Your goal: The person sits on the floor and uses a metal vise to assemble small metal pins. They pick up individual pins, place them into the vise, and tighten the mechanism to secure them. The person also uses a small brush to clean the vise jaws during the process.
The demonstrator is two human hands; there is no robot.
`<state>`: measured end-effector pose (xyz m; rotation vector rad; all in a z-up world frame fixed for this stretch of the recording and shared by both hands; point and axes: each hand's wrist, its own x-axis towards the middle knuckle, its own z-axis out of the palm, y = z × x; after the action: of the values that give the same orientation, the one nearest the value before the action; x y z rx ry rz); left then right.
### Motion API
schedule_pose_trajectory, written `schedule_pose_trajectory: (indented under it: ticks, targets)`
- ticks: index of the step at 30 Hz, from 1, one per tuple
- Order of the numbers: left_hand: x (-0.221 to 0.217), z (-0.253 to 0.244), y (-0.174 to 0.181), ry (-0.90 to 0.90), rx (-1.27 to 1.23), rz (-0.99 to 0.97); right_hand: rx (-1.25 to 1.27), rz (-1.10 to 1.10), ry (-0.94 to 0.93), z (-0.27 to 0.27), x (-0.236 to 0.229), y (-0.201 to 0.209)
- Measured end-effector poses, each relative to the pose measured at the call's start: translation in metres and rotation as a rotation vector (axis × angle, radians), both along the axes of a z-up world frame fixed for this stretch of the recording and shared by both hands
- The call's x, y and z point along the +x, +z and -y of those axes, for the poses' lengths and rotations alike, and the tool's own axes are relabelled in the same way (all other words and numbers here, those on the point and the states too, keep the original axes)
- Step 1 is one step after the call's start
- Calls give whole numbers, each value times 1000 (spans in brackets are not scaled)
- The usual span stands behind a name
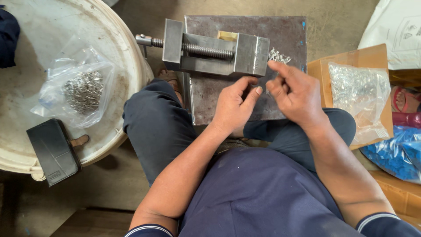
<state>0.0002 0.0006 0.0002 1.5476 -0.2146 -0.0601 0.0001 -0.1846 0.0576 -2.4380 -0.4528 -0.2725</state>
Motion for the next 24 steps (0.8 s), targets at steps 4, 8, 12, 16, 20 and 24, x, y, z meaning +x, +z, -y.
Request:
schedule_pose_trajectory:
  ticks: [4,8,12,16,20,24]
  targets:
    - [-1,3,-9,3,14,-17,-11,-28,-98,23,3,-12]
    - [0,4,-10,-7,9,-12,50,-215,-138,28,0,-22]
    - [-1,5,-11,-27,34,-25,-59,-200,-147,23,-4,-29]
    - [0,5,-10,-31,24,-18,-165,-114,-103,19,2,-29]
    - [0,4,-10,-37,28,-7,-212,-46,-67,18,5,-33]
    - [0,3,-8,-45,49,16,-170,-31,-108,18,1,-37]
